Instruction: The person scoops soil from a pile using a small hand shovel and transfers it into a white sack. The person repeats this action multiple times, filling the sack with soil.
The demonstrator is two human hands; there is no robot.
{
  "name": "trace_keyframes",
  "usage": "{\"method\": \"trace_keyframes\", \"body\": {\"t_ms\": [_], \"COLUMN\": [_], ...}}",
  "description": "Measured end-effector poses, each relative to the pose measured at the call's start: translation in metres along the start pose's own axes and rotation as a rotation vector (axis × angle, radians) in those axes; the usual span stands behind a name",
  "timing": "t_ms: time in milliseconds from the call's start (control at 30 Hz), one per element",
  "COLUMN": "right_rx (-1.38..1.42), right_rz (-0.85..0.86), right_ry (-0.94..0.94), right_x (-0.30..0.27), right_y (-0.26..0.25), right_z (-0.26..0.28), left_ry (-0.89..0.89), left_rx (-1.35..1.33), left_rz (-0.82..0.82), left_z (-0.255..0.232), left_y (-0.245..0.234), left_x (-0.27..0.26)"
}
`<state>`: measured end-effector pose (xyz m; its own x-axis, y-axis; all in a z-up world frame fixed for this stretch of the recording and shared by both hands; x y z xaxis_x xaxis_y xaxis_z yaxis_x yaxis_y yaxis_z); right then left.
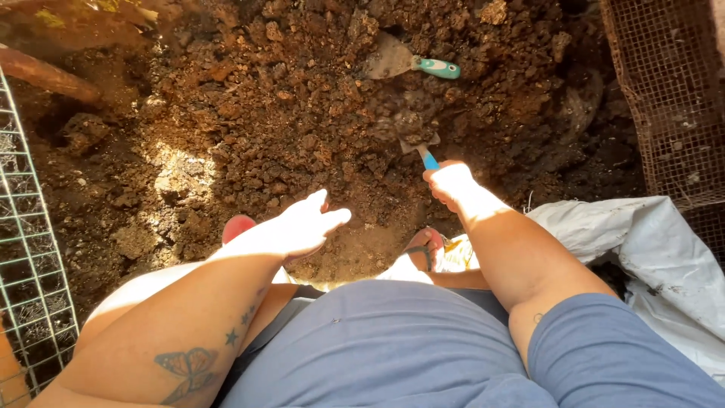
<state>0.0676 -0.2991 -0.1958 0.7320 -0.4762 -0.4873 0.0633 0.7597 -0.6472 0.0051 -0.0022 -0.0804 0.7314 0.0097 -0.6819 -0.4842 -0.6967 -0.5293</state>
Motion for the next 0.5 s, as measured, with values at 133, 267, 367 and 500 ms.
{"method": "trace_keyframes", "body": {"t_ms": [133, 267, 367, 500], "right_rx": [0.114, 0.123, 0.136, 0.195], "right_rz": [0.023, 0.049, 0.050, 0.046], "right_ry": [-0.054, -0.073, -0.079, -0.099], "right_x": [-0.026, -0.034, -0.056, -0.039], "right_y": [-0.015, -0.026, -0.037, -0.039], "right_z": [0.023, 0.018, 0.025, -0.010], "left_ry": [0.016, 0.023, 0.062, 0.127], "left_rx": [-0.009, -0.037, -0.034, -0.021], "left_rz": [0.005, 0.017, 0.015, 0.029], "left_z": [-0.019, -0.024, -0.031, -0.041], "left_y": [-0.011, -0.016, -0.021, -0.032], "left_x": [-0.015, -0.025, -0.040, -0.061]}}
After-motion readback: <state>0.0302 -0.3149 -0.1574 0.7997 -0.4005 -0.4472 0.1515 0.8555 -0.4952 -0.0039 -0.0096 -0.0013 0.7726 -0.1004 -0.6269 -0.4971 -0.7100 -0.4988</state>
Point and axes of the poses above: each hand's wrist, its own x-axis towards the middle knuckle, its own y-axis out of the palm, z = x × y, the point moved 1 cm from there along x, towards the middle knuckle, and after that the axes turned 15 degrees about -z, right-handed, at the moved point
